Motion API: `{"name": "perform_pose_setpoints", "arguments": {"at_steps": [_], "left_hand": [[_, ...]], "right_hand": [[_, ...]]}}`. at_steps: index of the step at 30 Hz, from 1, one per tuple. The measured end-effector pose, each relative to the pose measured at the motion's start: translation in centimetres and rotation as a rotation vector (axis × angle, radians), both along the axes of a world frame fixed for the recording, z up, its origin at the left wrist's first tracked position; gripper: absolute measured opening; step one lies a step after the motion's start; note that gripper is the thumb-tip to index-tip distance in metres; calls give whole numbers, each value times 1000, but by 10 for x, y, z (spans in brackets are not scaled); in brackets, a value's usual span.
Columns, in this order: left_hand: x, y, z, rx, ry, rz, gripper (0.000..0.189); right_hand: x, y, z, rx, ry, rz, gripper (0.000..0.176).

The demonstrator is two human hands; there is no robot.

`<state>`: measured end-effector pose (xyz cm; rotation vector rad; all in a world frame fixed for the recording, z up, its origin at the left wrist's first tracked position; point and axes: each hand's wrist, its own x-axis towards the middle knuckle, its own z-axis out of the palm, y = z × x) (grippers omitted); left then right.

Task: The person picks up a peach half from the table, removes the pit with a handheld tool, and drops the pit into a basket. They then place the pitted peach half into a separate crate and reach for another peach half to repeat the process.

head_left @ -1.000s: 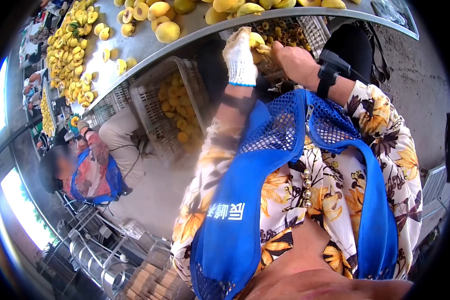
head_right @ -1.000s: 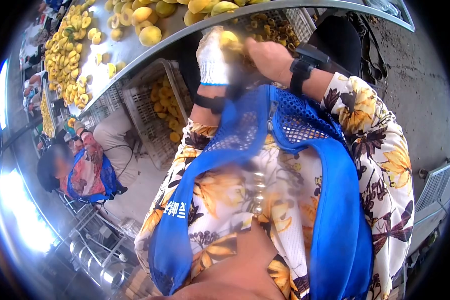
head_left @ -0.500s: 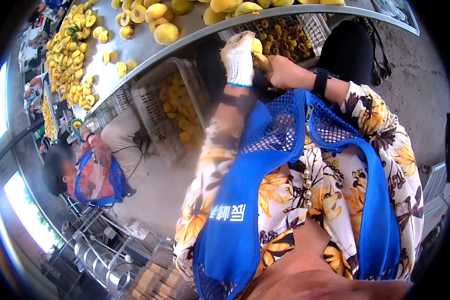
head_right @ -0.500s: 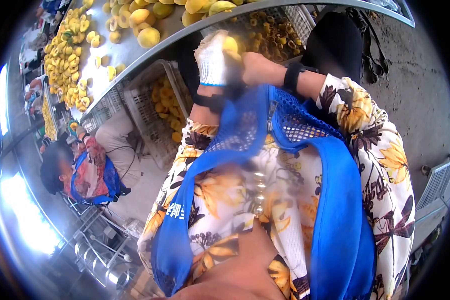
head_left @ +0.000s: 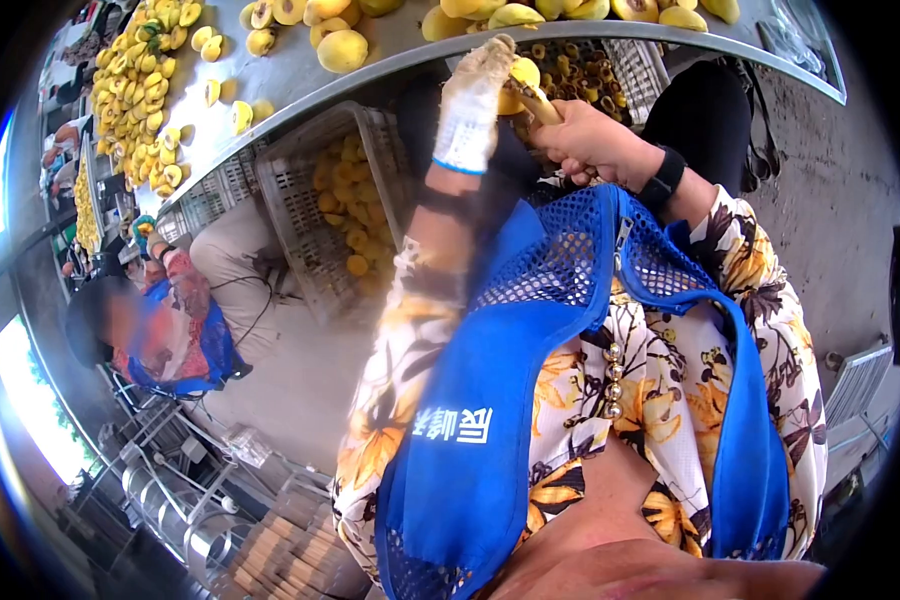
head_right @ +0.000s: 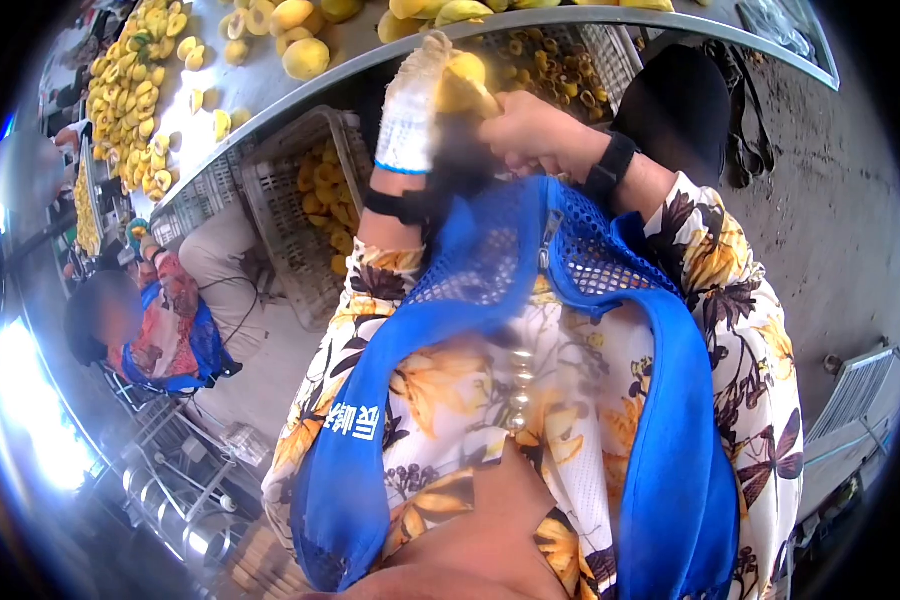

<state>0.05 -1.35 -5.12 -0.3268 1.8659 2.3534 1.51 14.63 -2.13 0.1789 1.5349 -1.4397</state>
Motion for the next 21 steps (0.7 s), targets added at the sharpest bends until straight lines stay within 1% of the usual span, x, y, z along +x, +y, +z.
{"name": "perform_pose_setpoints", "arguments": {"at_steps": [2, 4, 5, 8, 9, 12, 13, 15, 18, 19, 20, 21], "left_hand": [[6, 10, 9, -6, 19, 149, 29], [6, 10, 5, 281, -161, 227, 24], [4, 12, 3, 427, -251, 263, 22], [-2, 16, -12, 532, -246, 318, 17], [-1, 19, -1, 574, -271, 350, 15], [-7, 11, -24, 547, -222, 224, 14], [-9, 9, -27, 727, -307, 232, 15], [-9, 7, -32, 747, -345, 197, 16], [-11, 3, -31, 709, -322, 203, 22], [-13, 3, -27, 683, -302, 213, 25], [-10, 4, -21, 583, -179, 235, 26], [-3, 8, -11, 478, -60, 257, 27]], "right_hand": [[3, -5, 7, -51, -14, -15, 15], [7, -10, 12, -101, -22, -30, 16], [8, -11, 18, -68, -17, -52, 15], [16, -13, -6, -41, 46, -92, 14], [19, -13, -2, -56, 78, -103, 16], [20, -15, -11, 114, 345, -30, 19], [21, -15, -16, 189, 501, -14, 19], [23, -13, -25, 329, 821, 24, 21], [15, -14, -10, 366, 680, 76, 22], [14, -13, -19, 379, 844, 99, 20], [9, -10, -21, 320, 745, 81, 19], [4, -12, -11, 263, 643, 60, 19]]}}
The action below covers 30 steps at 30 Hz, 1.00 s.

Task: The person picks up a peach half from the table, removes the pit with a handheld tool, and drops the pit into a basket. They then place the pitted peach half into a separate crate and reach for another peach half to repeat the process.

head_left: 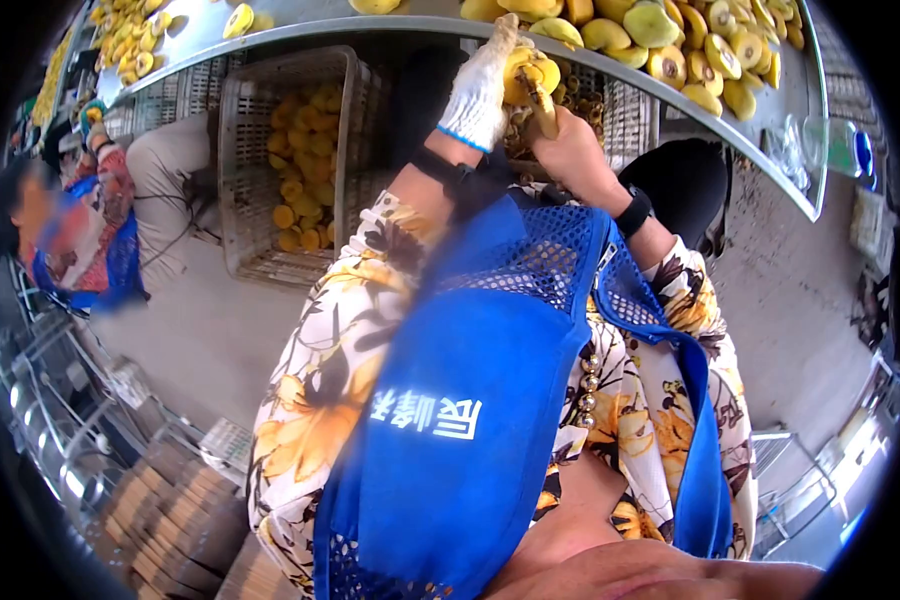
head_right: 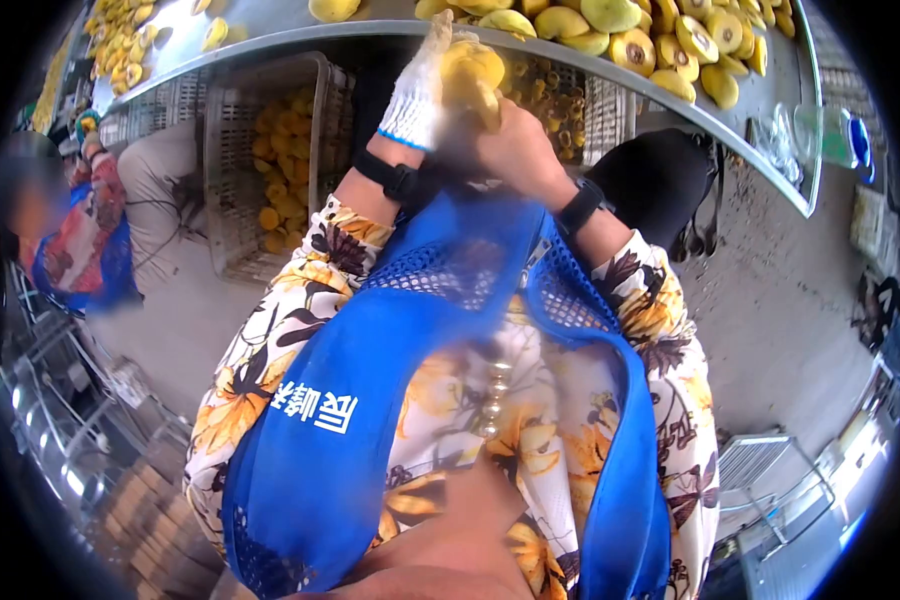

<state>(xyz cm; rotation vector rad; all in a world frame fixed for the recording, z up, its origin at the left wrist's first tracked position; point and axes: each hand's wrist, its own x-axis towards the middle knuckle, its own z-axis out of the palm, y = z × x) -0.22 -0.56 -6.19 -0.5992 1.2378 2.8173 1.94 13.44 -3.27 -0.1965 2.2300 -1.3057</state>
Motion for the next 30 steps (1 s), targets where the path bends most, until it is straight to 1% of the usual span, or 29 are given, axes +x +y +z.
{"name": "perform_pose_setpoints", "arguments": {"at_steps": [1, 2, 3, 4, 8, 10, 11, 12, 15, 17, 18, 21, 22, 25, 26, 28, 30], "left_hand": [[2, 0, -1, -102, 78, 33, 26], [0, 1, -10, -144, 141, 58, 24], [1, 2, -12, -182, 198, 86, 23], [2, 5, -13, -152, 217, 119, 22], [4, 2, -7, 272, -106, 57, 19], [3, 6, -19, 135, -47, 117, 21], [2, 6, -21, 101, -140, 115, 22], [3, 5, -12, 72, -232, 112, 23], [6, 1, -25, -296, -77, 67, 23], [6, 8, -42, -215, 44, 107, 23], [7, 6, -42, -210, 75, 78, 23], [7, 1, -52, -208, 146, -6, 22], [6, -1, -45, -147, 49, -45, 22], [4, -3, -54, -207, 88, -98, 22], [4, -5, -55, -174, -20, -150, 23], [4, -4, -41, -125, -164, -192, 24], [6, -1, -21, -50, -198, -129, 23]], "right_hand": [[-2, -3, 8, -58, -106, -19, 19], [0, -5, 12, -137, -187, -52, 18], [-2, -6, 11, -127, -229, -35, 17], [-1, -6, 8, -116, -276, -22, 16], [0, -5, 10, -63, -436, 31, 17], [-1, -6, 11, -67, -527, 37, 20], [-2, -4, 12, -85, -586, 33, 22], [-4, -3, 13, -103, -642, 29, 23], [-3, -4, 12, -162, -676, 6, 22], [3, -9, 8, -3, -492, 39, 20], [6, -11, 7, 74, -399, 54, 19], [14, -13, 4, 238, -79, 48, 30], [14, -16, 12, 282, -65, 81, 30], [16, -7, -13, 352, 169, 163, 23], [15, -4, -18, 373, 186, 186, 22], [11, 1, -22, 407, 228, 223, 22], [8, 1, -17, 441, 228, 234, 21]]}}
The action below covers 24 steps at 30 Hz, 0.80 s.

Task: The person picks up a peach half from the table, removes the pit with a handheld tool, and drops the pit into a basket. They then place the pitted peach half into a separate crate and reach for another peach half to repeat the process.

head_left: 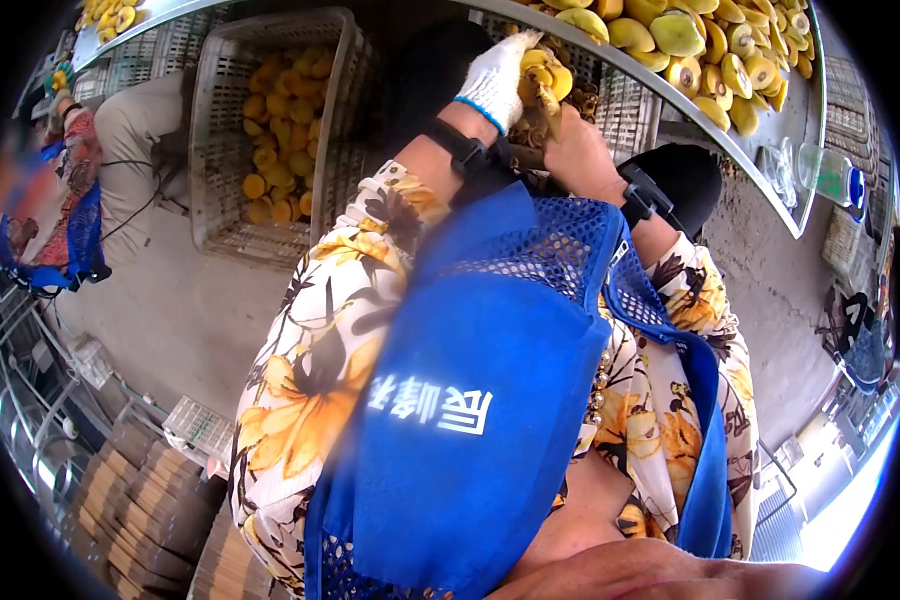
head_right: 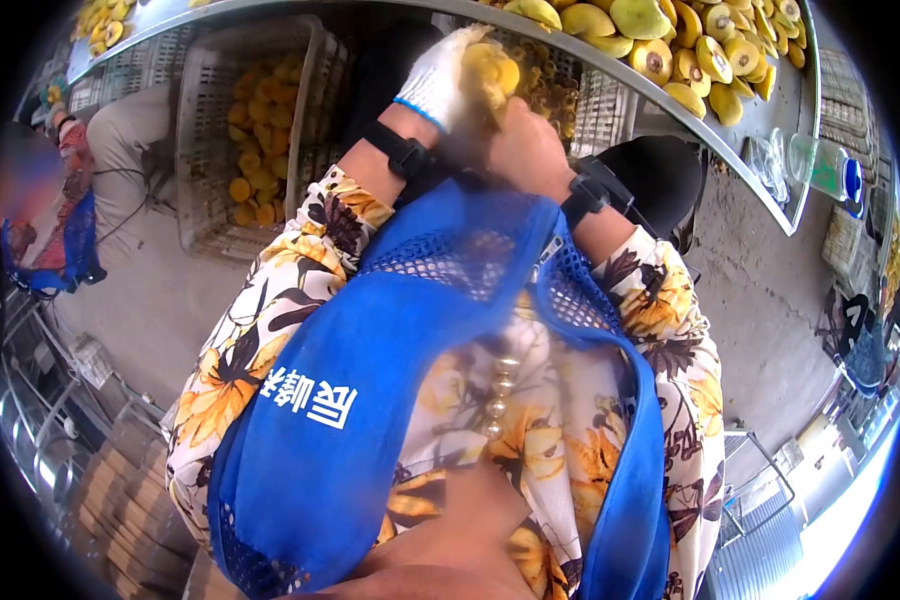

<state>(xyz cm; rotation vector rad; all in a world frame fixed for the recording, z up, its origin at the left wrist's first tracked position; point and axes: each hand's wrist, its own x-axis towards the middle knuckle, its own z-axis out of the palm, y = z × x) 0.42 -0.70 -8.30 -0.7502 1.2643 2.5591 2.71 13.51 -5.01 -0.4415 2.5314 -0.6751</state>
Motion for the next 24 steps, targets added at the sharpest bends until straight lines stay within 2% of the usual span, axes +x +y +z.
{"name": "perform_pose_setpoints", "arguments": {"at_steps": [3, 4, 5, 7, 8, 10, 12, 13, 16, 19, 20, 21, 22, 24], "left_hand": [[4, 4, 19, 238, -10, 207, 24], [6, 3, 19, 240, 62, 226, 25], [6, 2, 11, 300, 60, 210, 25], [16, -3, 19, -322, 309, 257, 23], [12, -3, 0, -591, 423, 251, 27], [13, 2, 13, -152, 286, 276, 30], [7, -3, 9, -85, 184, 283, 28], [5, -2, 16, 149, 84, 345, 29], [-4, -1, 19, 291, -44, 455, 32], [0, 1, 11, -56, 52, 366, 33], [3, -1, 11, -357, 83, 271, 35], [3, 0, 3, -341, 111, 261, 35], [1, 3, -8, -326, 141, 248, 36], [1, 4, -12, -259, 159, 226, 34]], "right_hand": [[-9, 3, 9, -165, -22, 80, 18], [-15, 6, -10, -155, 67, 99, 19], [-22, 8, -21, -181, -6, 123, 23], [-18, -4, -9, -179, -121, -2, 28], [-14, -11, 1, -177, -153, -56, 30], [-13, -12, 3, -164, -46, -34, 30], [-9, -14, -2, -172, 40, -33, 29], [-9, -15, -4, -153, 40, -35, 28], [-12, -13, -10, -109, -27, -57, 26], [-11, -18, -2, -163, -316, -174, 19], [-6, -20, 12, -220, -474, -264, 14], [-3, -22, 21, -274, -632, -357, 9], [-5, -19, 19, -249, -764, -373, 12], [1, -20, 20, -282, -722, -383, 10]]}}
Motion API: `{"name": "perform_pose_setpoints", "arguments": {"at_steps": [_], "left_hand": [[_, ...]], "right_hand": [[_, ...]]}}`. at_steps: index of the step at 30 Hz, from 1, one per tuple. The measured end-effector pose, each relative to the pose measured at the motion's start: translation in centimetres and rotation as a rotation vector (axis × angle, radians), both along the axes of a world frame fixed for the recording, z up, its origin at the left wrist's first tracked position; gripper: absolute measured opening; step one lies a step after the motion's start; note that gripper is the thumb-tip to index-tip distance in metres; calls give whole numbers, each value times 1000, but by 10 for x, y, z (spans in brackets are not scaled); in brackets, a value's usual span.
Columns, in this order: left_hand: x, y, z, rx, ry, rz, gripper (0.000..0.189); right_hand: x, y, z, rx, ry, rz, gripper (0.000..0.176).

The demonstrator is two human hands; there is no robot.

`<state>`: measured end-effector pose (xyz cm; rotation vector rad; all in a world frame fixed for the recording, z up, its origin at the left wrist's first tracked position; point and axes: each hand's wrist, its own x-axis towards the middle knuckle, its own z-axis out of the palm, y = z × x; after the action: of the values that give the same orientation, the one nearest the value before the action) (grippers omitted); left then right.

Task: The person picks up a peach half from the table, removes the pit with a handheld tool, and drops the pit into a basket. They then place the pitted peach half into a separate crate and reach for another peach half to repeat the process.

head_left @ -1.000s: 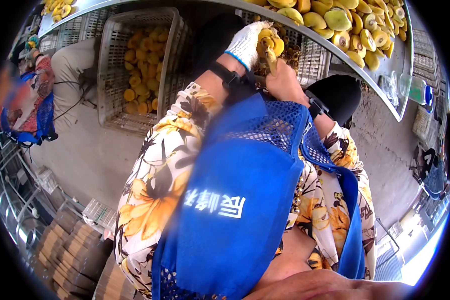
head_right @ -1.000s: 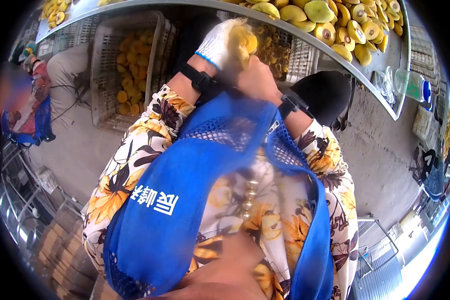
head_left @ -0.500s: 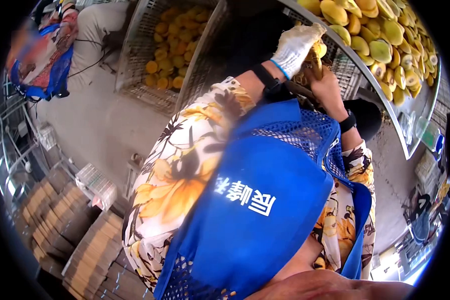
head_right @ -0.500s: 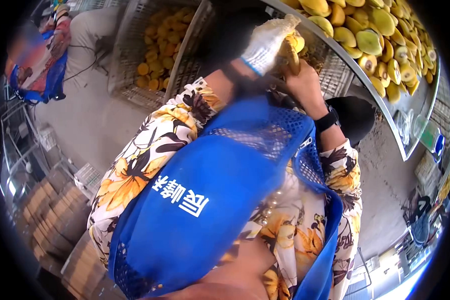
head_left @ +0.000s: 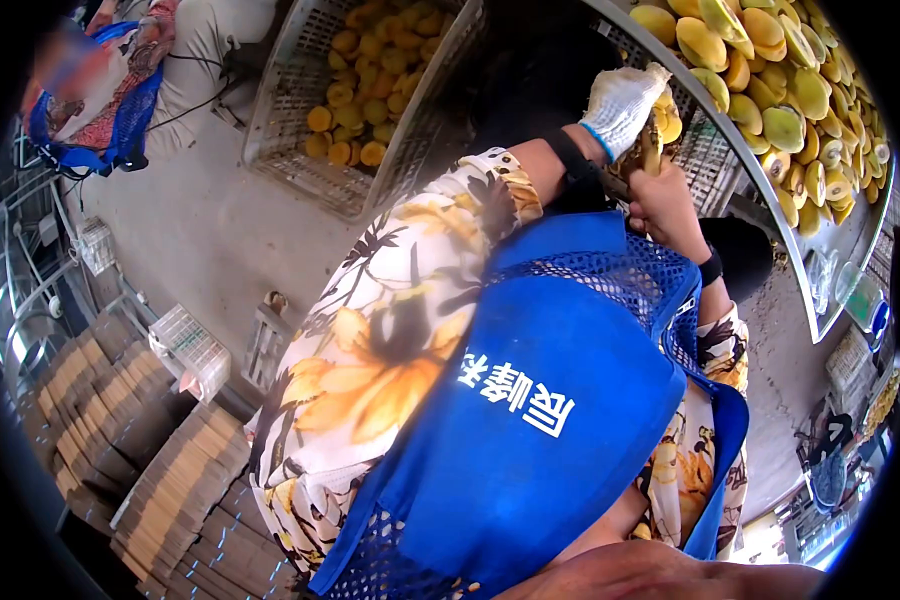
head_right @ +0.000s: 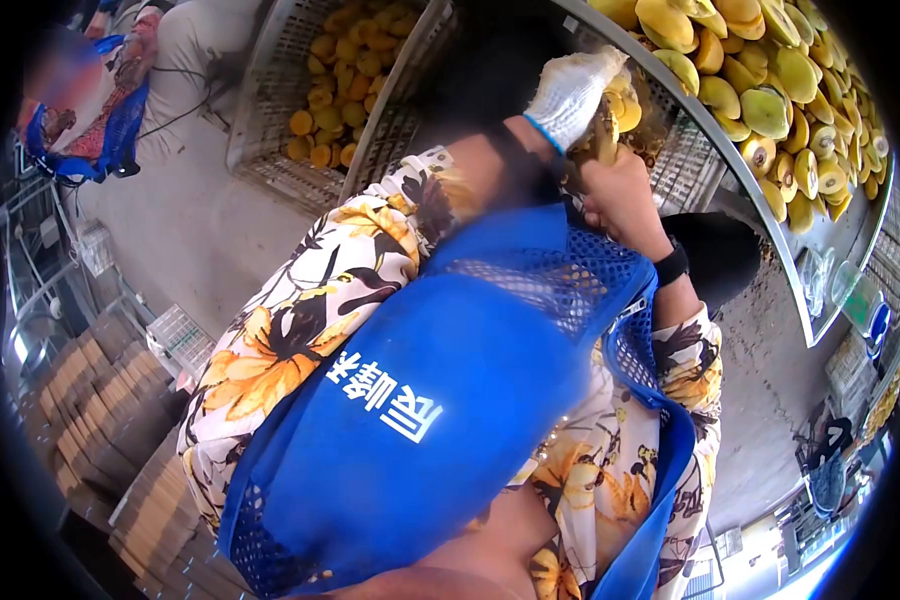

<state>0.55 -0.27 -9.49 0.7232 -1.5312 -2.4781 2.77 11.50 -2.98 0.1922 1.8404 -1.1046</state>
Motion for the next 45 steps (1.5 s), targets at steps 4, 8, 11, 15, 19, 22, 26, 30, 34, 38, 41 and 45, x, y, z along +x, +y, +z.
{"name": "perform_pose_setpoints", "arguments": {"at_steps": [4, 8, 11, 15, 19, 22, 26, 30, 34, 38, 41, 45], "left_hand": [[5, -6, 29, 382, -38, 25, 25], [4, -10, 37, 672, -26, 121, 20], [5, -14, 36, 677, 97, 132, 23], [-2, -18, 22, 408, 153, 196, 27], [1, -26, 32, 694, 117, 77, 21], [-9, -23, 12, 726, 105, 79, 19], [-8, -26, 9, 717, 85, 37, 18], [-7, -28, 9, 698, 148, 47, 20], [-7, -22, 10, 451, -29, 117, 22], [-1, -30, 14, 629, 48, -100, 26], [0, -29, 29, 786, 1, -9, 22], [-1, -36, 27, 853, -15, -105, 20]], "right_hand": [[3, -5, -4, 164, 235, 131, 11], [6, -9, -7, 151, 684, 175, 23], [-9, -2, -26, 48, 653, 210, 23], [-9, -11, -2, 72, 837, 290, 25], [-6, -15, -16, 117, 848, 286, 23], [-4, -19, 0, 73, 565, 225, 27], [0, -17, 0, 112, 750, 304, 27], [-3, -14, -11, 112, 783, 366, 24], [-1, -20, 8, -26, 244, 205, 21], [2, -18, 3, -19, 195, 119, 15], [5, -19, -19, -38, 534, 159, 24], [4, -16, -17, -23, 615, 216, 32]]}}
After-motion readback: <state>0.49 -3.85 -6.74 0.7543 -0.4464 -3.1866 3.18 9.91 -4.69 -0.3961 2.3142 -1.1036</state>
